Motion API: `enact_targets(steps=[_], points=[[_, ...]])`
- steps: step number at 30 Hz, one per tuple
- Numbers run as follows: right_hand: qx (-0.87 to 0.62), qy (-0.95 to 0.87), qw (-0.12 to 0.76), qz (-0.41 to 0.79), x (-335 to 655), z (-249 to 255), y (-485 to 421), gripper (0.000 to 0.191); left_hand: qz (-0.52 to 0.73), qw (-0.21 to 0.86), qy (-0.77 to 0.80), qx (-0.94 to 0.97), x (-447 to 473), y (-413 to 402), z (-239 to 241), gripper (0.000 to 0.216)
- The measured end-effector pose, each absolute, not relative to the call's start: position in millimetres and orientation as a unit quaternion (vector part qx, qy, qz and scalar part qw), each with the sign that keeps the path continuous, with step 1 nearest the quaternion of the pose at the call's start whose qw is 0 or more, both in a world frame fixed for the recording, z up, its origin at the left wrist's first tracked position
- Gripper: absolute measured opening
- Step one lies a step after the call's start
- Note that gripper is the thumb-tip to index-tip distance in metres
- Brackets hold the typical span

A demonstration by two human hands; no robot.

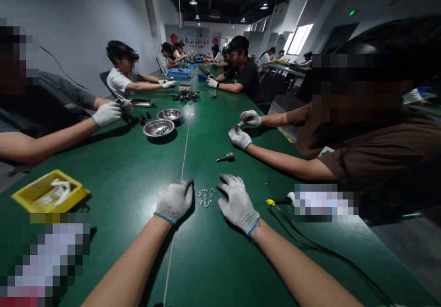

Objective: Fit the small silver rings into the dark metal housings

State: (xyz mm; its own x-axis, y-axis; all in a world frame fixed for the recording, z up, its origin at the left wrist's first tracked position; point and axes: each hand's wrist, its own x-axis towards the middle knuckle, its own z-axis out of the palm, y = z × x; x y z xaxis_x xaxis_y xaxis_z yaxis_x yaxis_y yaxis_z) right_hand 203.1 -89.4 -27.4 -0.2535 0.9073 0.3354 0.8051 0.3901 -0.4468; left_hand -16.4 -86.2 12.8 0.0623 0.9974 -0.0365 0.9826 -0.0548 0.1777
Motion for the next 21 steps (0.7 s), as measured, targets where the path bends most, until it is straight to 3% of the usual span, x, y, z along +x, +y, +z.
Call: enact_targets(steps=[5, 21], points=[[-0.555, -0.781, 0.268, 0.104, 205.7, -30.2, -87.1, 0.046, 0.056, 0.084, 0.671, 0.734, -18.7, -87.0, 9.3, 0.046], [-0.549, -0.782, 0.287, 0.07, 203.8, -33.4, -89.9, 0.031, 0.071, 0.089, 0.661, 0.742, -21.1, -89.2, 7.2, 0.043]])
